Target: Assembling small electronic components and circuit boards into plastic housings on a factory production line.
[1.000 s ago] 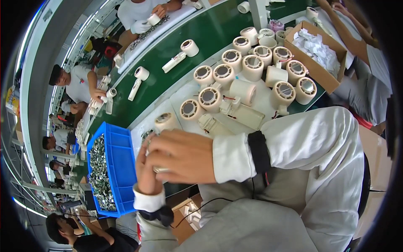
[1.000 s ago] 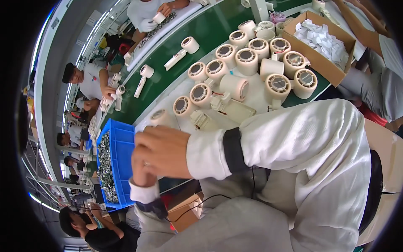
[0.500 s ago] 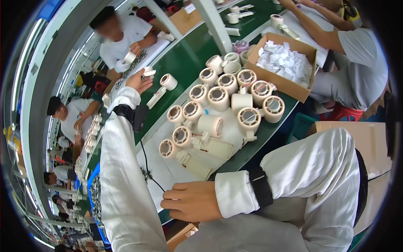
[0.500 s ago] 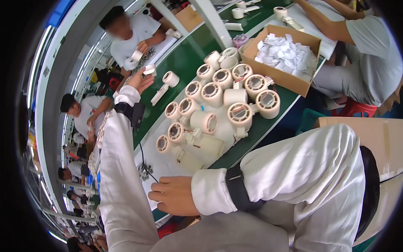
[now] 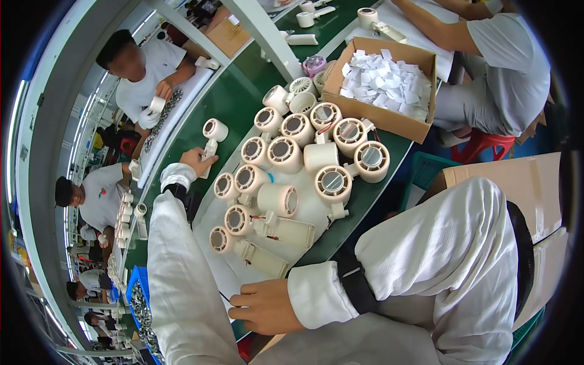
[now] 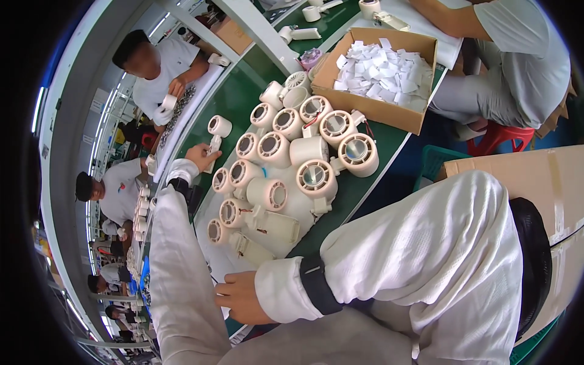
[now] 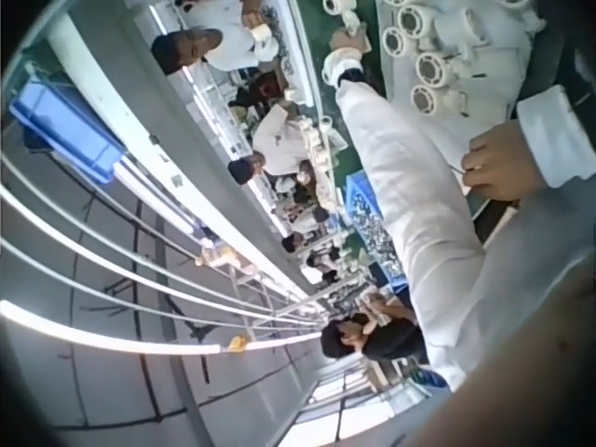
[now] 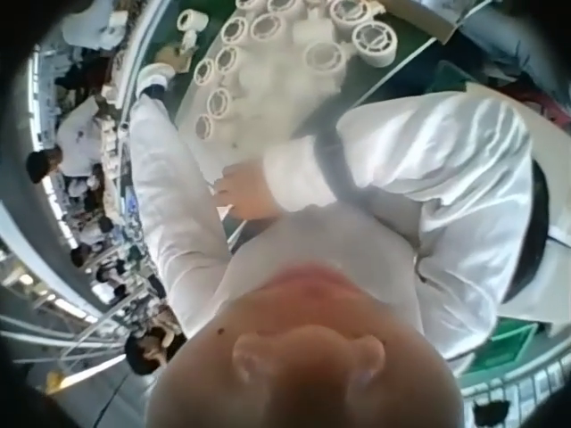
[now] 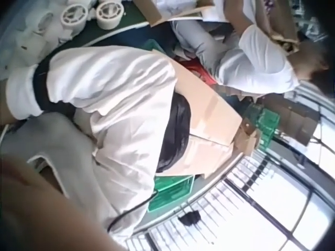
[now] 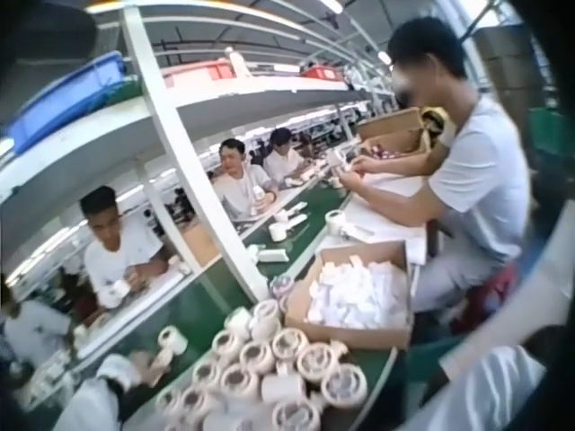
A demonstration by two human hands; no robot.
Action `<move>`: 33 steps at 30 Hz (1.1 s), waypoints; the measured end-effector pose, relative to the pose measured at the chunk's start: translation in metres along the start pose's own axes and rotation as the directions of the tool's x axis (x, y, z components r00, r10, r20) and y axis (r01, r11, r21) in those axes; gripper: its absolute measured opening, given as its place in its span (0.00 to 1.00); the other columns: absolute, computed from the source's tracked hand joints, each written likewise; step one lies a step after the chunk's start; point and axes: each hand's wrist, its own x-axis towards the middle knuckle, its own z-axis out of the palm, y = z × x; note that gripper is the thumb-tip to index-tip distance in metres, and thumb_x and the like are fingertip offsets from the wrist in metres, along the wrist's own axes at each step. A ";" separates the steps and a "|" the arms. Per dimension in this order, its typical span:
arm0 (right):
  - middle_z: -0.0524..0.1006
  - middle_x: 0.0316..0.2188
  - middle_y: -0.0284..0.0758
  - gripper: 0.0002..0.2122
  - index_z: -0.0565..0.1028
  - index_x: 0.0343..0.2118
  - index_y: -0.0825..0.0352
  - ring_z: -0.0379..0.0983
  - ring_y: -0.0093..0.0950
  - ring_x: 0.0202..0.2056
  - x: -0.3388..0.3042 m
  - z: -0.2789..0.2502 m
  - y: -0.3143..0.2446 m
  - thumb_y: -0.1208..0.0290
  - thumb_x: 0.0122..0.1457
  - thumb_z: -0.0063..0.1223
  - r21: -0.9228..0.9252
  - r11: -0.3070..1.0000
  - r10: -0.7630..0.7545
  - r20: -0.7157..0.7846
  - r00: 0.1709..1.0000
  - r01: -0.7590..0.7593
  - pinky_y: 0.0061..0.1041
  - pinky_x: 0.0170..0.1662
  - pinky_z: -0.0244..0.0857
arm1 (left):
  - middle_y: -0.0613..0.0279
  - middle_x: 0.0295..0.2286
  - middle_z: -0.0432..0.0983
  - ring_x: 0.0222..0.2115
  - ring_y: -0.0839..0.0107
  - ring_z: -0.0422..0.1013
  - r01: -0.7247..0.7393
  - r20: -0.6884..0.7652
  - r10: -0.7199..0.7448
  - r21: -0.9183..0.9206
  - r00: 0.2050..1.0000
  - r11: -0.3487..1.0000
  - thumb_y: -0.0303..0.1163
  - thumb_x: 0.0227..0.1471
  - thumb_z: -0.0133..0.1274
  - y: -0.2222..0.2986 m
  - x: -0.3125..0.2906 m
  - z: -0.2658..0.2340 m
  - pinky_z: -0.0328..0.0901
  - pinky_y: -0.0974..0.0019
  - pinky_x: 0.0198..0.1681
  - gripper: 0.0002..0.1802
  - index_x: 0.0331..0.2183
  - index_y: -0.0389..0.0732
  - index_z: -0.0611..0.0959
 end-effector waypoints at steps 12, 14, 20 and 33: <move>0.71 0.35 0.30 0.08 0.76 0.29 0.64 0.68 0.27 0.42 -0.003 -0.020 -0.004 0.67 0.47 0.56 -0.091 0.991 0.100 0.030 0.995 -0.097 0.23 0.42 0.64 | 0.57 0.27 0.77 0.27 0.74 0.70 0.016 -0.437 -0.362 -0.620 0.824 0.784 0.44 0.56 0.60 0.053 -0.290 -0.004 0.64 0.69 0.31 0.23 0.41 0.34 0.74; 0.71 0.34 0.30 0.09 0.75 0.30 0.64 0.69 0.26 0.41 -0.007 -0.021 -0.006 0.67 0.48 0.57 -0.112 0.985 0.133 0.032 0.991 -0.129 0.23 0.42 0.65 | 0.63 0.26 0.75 0.24 0.81 0.65 -0.019 -0.421 -0.488 -0.771 0.764 0.636 0.38 0.61 0.55 0.070 -0.346 0.025 0.59 0.75 0.27 0.16 0.42 0.36 0.73; 0.73 0.30 0.30 0.11 0.74 0.37 0.64 0.74 0.29 0.33 -0.001 0.001 -0.003 0.66 0.52 0.58 -0.027 0.974 0.226 0.111 0.968 -0.224 0.27 0.36 0.69 | 0.65 0.23 0.74 0.21 0.83 0.63 -0.028 -0.179 -0.638 -0.970 0.749 0.240 0.33 0.64 0.49 0.089 -0.429 0.126 0.57 0.74 0.21 0.12 0.45 0.37 0.72; 0.79 0.24 0.40 0.14 0.74 0.46 0.64 0.78 0.39 0.25 0.054 0.021 0.003 0.70 0.57 0.53 -0.120 0.886 0.462 0.316 0.829 -0.448 0.37 0.27 0.70 | 0.48 0.24 0.77 0.21 0.47 0.73 0.157 -0.400 -0.225 -0.197 0.888 0.968 0.31 0.58 0.49 0.092 -0.397 0.109 0.68 0.51 0.25 0.07 0.33 0.37 0.74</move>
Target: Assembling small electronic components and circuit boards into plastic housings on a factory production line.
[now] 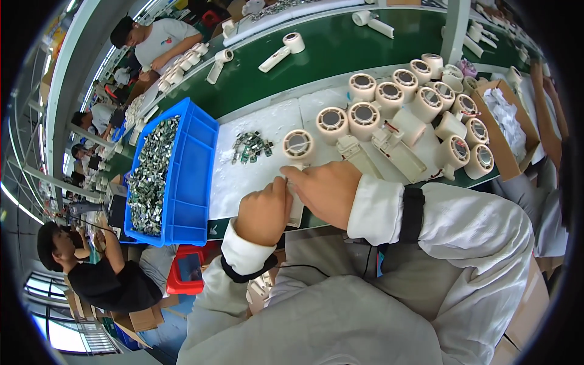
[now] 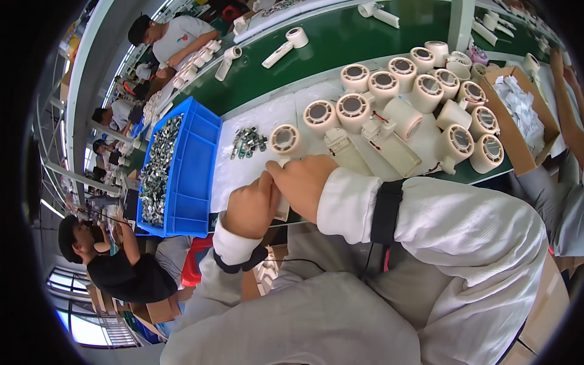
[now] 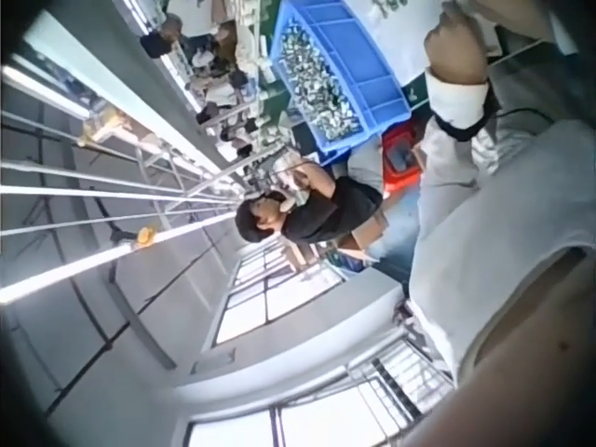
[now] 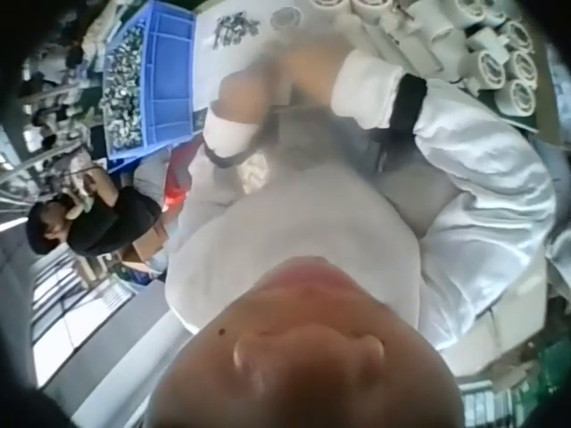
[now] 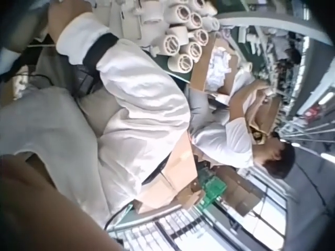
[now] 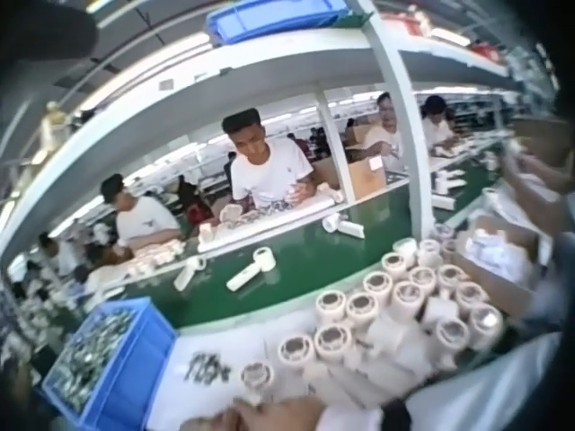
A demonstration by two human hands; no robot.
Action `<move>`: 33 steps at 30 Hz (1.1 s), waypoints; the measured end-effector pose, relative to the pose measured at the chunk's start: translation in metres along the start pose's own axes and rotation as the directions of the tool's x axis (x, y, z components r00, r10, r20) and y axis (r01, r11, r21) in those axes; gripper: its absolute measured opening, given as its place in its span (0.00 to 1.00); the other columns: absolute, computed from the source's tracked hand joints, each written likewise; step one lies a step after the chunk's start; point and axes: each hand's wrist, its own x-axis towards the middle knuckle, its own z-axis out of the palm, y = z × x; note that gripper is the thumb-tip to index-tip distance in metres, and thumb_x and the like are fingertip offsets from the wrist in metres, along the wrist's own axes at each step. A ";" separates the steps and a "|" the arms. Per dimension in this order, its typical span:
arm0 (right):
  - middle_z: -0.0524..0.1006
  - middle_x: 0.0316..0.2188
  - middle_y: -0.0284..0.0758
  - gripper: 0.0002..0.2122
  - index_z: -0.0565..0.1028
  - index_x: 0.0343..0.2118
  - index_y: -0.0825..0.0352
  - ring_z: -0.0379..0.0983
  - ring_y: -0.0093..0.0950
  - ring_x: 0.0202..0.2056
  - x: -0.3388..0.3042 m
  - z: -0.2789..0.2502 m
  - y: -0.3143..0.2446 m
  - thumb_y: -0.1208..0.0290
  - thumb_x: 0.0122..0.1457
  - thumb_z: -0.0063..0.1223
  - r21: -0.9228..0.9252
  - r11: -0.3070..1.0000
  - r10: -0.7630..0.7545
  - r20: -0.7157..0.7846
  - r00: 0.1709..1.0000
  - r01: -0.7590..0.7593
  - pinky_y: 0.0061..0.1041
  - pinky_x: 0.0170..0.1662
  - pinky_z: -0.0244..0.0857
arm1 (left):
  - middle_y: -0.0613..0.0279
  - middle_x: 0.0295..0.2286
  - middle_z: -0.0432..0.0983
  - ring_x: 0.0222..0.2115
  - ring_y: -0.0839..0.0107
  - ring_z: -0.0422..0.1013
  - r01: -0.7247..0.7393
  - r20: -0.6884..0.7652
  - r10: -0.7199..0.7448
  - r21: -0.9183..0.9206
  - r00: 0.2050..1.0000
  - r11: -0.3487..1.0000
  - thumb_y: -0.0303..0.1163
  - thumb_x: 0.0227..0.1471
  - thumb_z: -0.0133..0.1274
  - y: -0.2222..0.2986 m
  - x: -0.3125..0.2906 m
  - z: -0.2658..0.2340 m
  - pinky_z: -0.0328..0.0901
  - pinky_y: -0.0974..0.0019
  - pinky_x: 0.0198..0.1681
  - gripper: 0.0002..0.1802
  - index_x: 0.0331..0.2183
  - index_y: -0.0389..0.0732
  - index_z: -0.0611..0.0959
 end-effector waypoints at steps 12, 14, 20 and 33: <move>0.80 0.26 0.39 0.07 0.81 0.34 0.62 0.77 0.41 0.27 0.020 0.005 0.027 0.68 0.56 0.55 0.136 0.987 -0.098 0.054 0.994 0.089 0.39 0.31 0.71 | 0.43 0.25 0.74 0.28 0.41 0.71 -0.133 0.122 0.206 -0.438 0.971 0.889 0.29 0.61 0.45 -0.027 0.009 -0.017 0.64 0.50 0.31 0.08 0.35 0.34 0.75; 0.80 0.25 0.39 0.07 0.81 0.35 0.62 0.77 0.41 0.27 0.023 0.005 0.025 0.67 0.56 0.55 0.139 0.986 -0.097 0.073 0.993 0.087 0.38 0.31 0.70 | 0.42 0.26 0.73 0.28 0.41 0.71 -0.129 0.110 0.200 -0.458 0.974 0.880 0.29 0.61 0.44 -0.031 0.007 -0.013 0.64 0.51 0.31 0.08 0.35 0.33 0.74; 0.79 0.22 0.38 0.07 0.81 0.34 0.62 0.77 0.39 0.25 0.026 0.007 0.026 0.67 0.55 0.57 0.203 0.979 -0.042 0.094 0.995 0.022 0.36 0.29 0.70 | 0.43 0.25 0.74 0.27 0.42 0.71 -0.085 0.050 0.134 -0.550 0.990 0.831 0.27 0.61 0.45 -0.034 0.009 -0.008 0.65 0.52 0.30 0.06 0.35 0.35 0.73; 0.78 0.19 0.39 0.06 0.79 0.31 0.66 0.76 0.37 0.21 0.018 0.011 0.029 0.70 0.53 0.58 0.248 0.968 -0.049 0.036 0.998 0.039 0.34 0.26 0.68 | 0.52 0.26 0.77 0.27 0.53 0.74 0.037 -0.266 -0.217 -0.550 0.939 0.834 0.28 0.55 0.55 -0.061 0.023 -0.002 0.69 0.56 0.31 0.10 0.39 0.36 0.77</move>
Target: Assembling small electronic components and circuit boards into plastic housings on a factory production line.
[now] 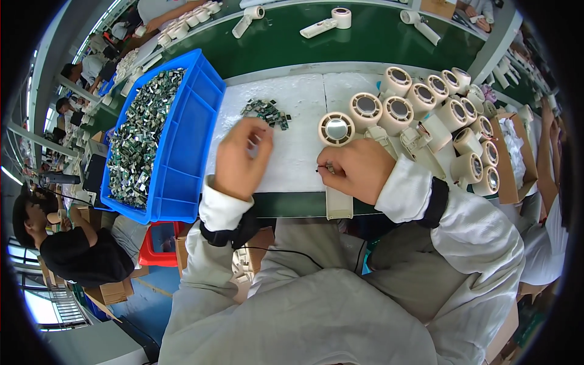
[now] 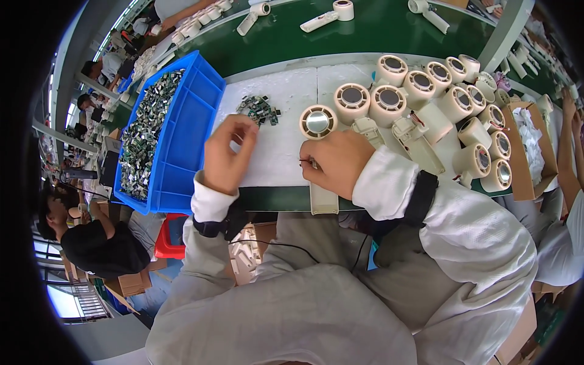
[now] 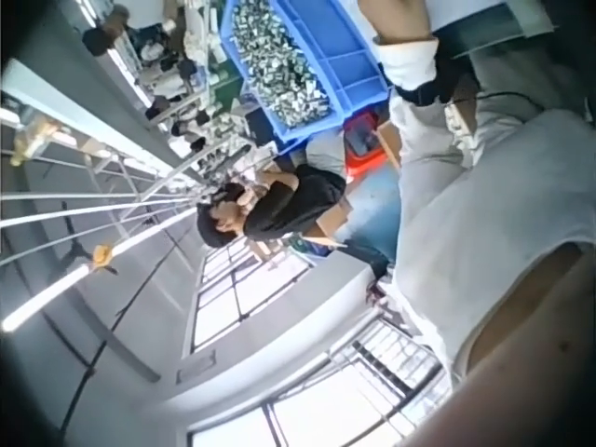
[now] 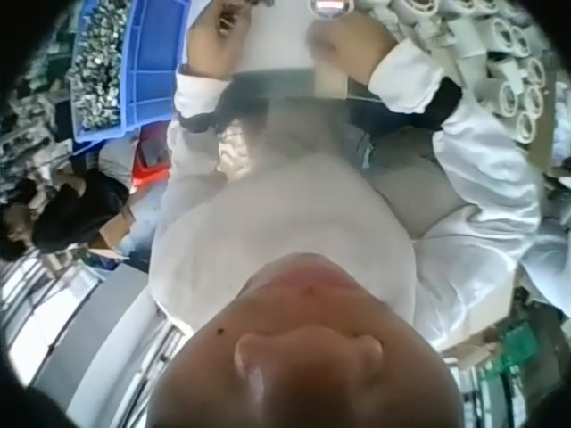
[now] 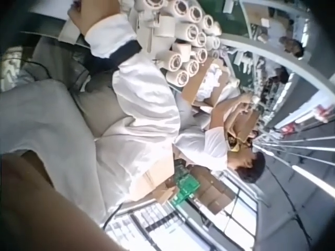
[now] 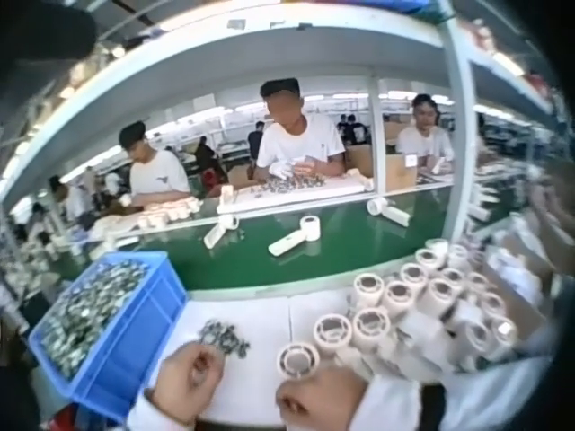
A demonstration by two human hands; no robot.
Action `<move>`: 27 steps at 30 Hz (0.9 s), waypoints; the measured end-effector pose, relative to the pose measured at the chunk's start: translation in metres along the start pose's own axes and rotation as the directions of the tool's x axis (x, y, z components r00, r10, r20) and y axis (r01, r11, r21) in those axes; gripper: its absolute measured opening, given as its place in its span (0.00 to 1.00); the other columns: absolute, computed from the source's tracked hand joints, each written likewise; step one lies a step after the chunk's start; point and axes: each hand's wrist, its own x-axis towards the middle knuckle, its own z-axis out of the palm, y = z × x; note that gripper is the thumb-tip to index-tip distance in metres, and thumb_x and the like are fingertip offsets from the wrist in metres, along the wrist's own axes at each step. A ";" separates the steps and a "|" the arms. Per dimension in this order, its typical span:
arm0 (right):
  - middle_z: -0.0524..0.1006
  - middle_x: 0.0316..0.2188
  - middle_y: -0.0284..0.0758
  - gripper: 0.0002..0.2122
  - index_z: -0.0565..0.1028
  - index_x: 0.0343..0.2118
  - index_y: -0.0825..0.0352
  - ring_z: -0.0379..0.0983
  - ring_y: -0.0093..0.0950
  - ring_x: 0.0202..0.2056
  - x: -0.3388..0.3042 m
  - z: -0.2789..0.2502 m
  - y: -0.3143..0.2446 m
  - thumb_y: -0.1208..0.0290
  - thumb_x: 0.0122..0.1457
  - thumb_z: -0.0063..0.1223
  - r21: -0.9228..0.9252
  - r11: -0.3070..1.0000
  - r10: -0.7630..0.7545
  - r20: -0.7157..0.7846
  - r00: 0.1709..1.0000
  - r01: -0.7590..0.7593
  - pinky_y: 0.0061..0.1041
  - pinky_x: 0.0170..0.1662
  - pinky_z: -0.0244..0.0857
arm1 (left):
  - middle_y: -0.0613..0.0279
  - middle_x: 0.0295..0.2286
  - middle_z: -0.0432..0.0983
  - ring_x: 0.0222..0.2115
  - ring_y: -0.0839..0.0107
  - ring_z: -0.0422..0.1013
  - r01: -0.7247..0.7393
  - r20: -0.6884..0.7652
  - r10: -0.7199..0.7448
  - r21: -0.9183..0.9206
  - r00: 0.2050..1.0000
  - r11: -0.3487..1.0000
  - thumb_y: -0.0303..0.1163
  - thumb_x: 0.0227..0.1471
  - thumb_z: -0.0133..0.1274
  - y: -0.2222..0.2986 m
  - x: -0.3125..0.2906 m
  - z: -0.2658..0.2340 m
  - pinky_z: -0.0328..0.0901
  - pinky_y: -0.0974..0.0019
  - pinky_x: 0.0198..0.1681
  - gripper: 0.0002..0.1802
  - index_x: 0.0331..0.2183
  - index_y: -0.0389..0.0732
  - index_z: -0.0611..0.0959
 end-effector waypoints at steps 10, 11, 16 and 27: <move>0.78 0.19 0.38 0.06 0.78 0.32 0.66 0.76 0.36 0.21 -0.004 0.000 0.001 0.71 0.53 0.58 0.043 0.999 -0.027 -0.053 0.998 0.030 0.33 0.26 0.68 | 0.50 0.31 0.78 0.28 0.54 0.75 0.018 0.038 -0.026 0.199 0.999 0.980 0.24 0.52 0.57 -0.077 0.015 -0.025 0.70 0.58 0.34 0.10 0.38 0.35 0.83; 0.78 0.19 0.38 0.06 0.78 0.32 0.66 0.76 0.36 0.20 -0.004 0.001 0.000 0.71 0.53 0.58 0.035 0.999 -0.026 -0.068 0.997 0.028 0.32 0.26 0.68 | 0.50 0.32 0.77 0.28 0.55 0.75 0.000 0.040 -0.009 0.219 0.999 0.976 0.24 0.52 0.57 -0.076 0.014 -0.026 0.70 0.58 0.34 0.09 0.37 0.35 0.84; 0.78 0.20 0.37 0.06 0.79 0.32 0.66 0.76 0.35 0.22 -0.007 -0.003 -0.005 0.71 0.53 0.59 0.096 0.994 0.064 -0.080 0.995 -0.057 0.32 0.27 0.68 | 0.50 0.31 0.76 0.28 0.59 0.75 -0.074 -0.011 0.087 0.421 0.996 0.904 0.22 0.52 0.56 -0.053 0.001 -0.028 0.70 0.63 0.33 0.09 0.38 0.35 0.84; 0.72 0.29 0.37 0.05 0.78 0.33 0.69 0.74 0.31 0.29 -0.004 0.001 0.001 0.75 0.55 0.58 0.083 0.995 -0.049 -0.174 0.984 0.064 0.29 0.32 0.70 | 0.59 0.35 0.78 0.33 0.74 0.75 0.248 0.178 -0.182 -0.502 0.967 0.828 0.22 0.60 0.52 -0.005 -0.044 -0.004 0.69 0.70 0.39 0.10 0.43 0.33 0.81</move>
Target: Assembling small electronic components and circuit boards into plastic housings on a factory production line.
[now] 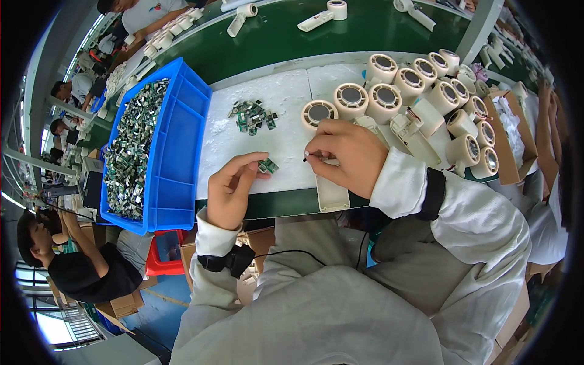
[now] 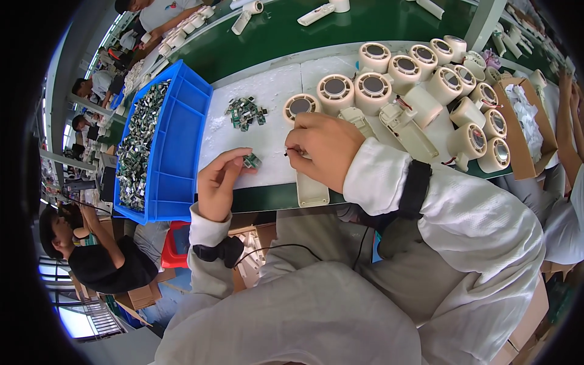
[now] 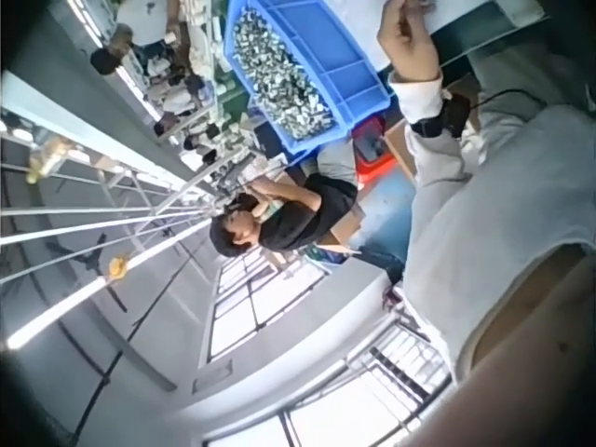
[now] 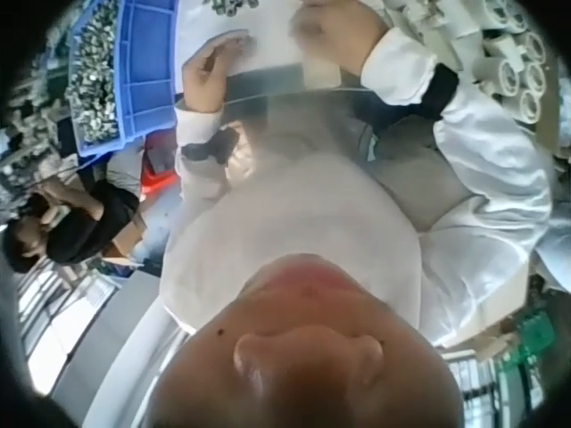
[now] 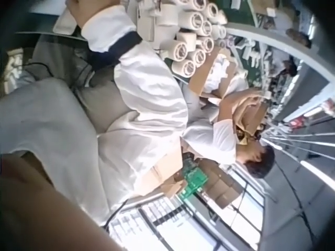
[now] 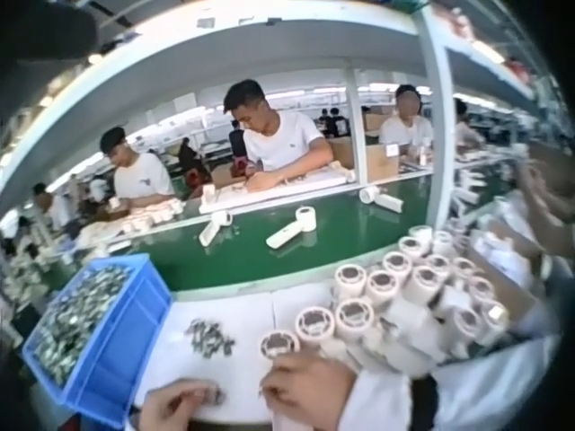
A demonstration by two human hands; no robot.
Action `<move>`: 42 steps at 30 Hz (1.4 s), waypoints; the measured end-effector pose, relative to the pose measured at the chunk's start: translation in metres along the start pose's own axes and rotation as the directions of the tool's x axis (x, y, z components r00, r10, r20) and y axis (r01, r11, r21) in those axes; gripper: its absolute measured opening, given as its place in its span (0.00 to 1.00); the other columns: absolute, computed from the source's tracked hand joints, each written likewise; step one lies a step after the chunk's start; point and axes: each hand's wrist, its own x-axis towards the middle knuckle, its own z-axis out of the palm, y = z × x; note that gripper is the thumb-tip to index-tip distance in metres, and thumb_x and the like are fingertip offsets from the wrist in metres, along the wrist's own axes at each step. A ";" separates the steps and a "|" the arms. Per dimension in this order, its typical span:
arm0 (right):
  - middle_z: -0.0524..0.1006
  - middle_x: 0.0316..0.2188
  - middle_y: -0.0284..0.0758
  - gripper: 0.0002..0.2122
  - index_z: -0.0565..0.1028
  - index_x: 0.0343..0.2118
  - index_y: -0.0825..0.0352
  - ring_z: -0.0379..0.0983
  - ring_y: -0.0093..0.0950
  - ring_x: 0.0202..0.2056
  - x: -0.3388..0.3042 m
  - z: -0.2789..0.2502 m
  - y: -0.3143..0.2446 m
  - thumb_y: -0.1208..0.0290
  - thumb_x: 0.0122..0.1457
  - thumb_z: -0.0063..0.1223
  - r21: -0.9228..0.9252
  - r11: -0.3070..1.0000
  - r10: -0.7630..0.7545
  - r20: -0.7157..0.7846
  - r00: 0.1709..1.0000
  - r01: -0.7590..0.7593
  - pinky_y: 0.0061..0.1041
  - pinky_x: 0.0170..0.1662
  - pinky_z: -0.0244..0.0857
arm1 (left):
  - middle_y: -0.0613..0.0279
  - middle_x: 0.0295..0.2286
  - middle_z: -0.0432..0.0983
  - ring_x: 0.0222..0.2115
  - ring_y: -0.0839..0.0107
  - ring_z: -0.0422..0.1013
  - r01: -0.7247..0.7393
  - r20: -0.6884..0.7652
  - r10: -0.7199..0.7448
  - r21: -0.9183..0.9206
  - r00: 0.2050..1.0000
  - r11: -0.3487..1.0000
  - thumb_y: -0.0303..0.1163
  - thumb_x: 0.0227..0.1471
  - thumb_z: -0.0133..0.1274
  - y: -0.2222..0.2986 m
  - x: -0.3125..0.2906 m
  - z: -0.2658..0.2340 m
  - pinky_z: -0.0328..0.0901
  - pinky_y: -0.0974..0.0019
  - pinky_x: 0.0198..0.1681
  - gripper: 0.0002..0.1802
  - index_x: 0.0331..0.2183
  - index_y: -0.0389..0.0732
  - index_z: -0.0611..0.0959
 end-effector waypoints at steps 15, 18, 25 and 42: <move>0.71 0.26 0.34 0.06 0.78 0.33 0.69 0.71 0.27 0.25 0.000 0.002 -0.007 0.75 0.54 0.60 0.105 0.993 0.068 -0.053 0.996 -0.062 0.26 0.29 0.69 | 0.55 0.40 0.79 0.40 0.72 0.76 0.007 0.023 0.002 -0.378 1.000 0.926 0.17 0.56 0.55 -0.011 0.006 0.043 0.70 0.69 0.47 0.14 0.46 0.30 0.79; 0.70 0.25 0.34 0.06 0.78 0.33 0.69 0.71 0.27 0.25 0.002 0.002 -0.007 0.75 0.54 0.60 0.109 0.992 0.067 -0.058 0.996 -0.060 0.26 0.28 0.69 | 0.54 0.41 0.80 0.41 0.72 0.76 -0.001 0.023 0.009 -0.346 1.000 0.938 0.17 0.56 0.56 -0.010 0.005 0.044 0.70 0.69 0.48 0.15 0.46 0.30 0.79; 0.70 0.24 0.34 0.06 0.78 0.32 0.70 0.70 0.27 0.23 0.004 0.004 -0.009 0.74 0.54 0.60 0.114 0.991 0.082 -0.078 0.994 -0.073 0.26 0.28 0.68 | 0.53 0.41 0.80 0.43 0.72 0.76 -0.002 -0.118 -0.040 -0.333 0.992 0.943 0.17 0.55 0.57 -0.009 0.000 0.051 0.69 0.70 0.49 0.14 0.45 0.31 0.82; 0.69 0.23 0.30 0.07 0.80 0.32 0.69 0.67 0.21 0.22 0.003 -0.006 -0.012 0.72 0.55 0.64 0.301 0.935 0.187 0.030 0.982 -0.187 0.22 0.25 0.61 | 0.47 0.41 0.79 0.39 0.64 0.77 0.088 0.093 -0.048 -0.502 0.995 0.860 0.16 0.56 0.54 -0.017 0.001 0.033 0.76 0.61 0.44 0.13 0.44 0.30 0.82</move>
